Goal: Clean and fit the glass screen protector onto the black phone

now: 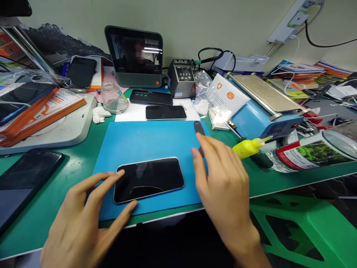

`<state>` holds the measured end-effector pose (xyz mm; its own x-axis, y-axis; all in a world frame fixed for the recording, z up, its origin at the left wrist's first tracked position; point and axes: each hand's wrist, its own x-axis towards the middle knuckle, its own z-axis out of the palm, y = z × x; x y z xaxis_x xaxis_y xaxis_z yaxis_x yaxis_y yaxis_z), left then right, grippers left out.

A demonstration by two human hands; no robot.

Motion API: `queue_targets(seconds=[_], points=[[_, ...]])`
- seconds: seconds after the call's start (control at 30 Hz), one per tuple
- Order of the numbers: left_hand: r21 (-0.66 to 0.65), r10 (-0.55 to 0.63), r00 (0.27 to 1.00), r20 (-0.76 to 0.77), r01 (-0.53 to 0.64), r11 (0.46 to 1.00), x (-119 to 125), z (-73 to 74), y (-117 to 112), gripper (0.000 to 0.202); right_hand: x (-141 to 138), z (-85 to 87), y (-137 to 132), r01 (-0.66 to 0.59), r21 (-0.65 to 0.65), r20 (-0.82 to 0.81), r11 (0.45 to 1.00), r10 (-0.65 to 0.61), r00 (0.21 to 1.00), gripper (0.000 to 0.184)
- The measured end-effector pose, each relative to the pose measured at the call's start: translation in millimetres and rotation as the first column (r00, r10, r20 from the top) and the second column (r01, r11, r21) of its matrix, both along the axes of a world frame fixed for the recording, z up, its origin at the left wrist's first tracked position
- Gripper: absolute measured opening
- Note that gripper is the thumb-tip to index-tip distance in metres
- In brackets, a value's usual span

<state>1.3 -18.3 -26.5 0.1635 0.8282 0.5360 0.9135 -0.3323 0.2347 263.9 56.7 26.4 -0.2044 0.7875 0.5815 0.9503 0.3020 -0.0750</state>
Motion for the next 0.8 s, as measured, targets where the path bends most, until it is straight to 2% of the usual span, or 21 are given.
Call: queue_targets(seconds=[0.1, 0.2, 0.33, 0.43, 0.5, 0.57, 0.67, 0.8], points=[[-0.038, 0.014, 0.999, -0.032, -0.015, 0.999, -0.2, -0.9, 1.2, 0.068, 2.1, 9.9, 25.0, 0.256, -0.111, 0.295, 0.96, -0.214, 0.931, 0.041], [-0.032, -0.001, 0.998, -0.068, -0.001, 0.999, -0.6, -2.1, 3.7, 0.069, -2.6, 13.9, 40.8, 0.412, -0.221, 0.436, 0.884, -0.289, 0.852, 0.036], [-0.016, -0.015, 0.997, -0.075, 0.013, 1.0, -2.3, -3.6, 5.2, 0.066, -3.8, 17.8, 48.3, 0.433, -0.306, 0.43, 0.848, -0.283, 0.857, 0.029], [-0.016, -0.004, 0.998, -0.069, 0.003, 1.0, -2.7, -3.3, 5.3, 0.069, -2.7, 20.0, 53.8, 0.447, -0.392, 0.407, 0.804, -0.284, 0.868, 0.032], [-0.026, 0.0, 0.998, -0.055, -0.002, 1.0, -2.2, -2.4, 5.4, 0.07, -2.6, 20.0, 59.2, 0.462, -0.432, 0.4, 0.775, -0.294, 0.868, 0.026], [-0.035, 0.001, 0.999, -0.037, -0.002, 0.999, -2.0, -1.5, 5.3, 0.07, -2.7, 19.6, 64.6, 0.462, -0.444, 0.397, 0.768, -0.293, 0.87, 0.023], [-0.035, -0.012, 1.0, 0.002, 0.012, 0.999, -4.2, -1.1, 3.7, 0.073, -3.7, 21.0, 71.5, 0.477, -0.445, 0.402, 0.758, -0.307, 0.863, 0.028], [-0.034, -0.066, 0.998, 0.023, 0.067, 0.997, -10.8, -2.9, 0.5, 0.08, -8.2, 25.9, 78.9, 0.51, -0.447, 0.427, 0.735, -0.326, 0.843, 0.029]])
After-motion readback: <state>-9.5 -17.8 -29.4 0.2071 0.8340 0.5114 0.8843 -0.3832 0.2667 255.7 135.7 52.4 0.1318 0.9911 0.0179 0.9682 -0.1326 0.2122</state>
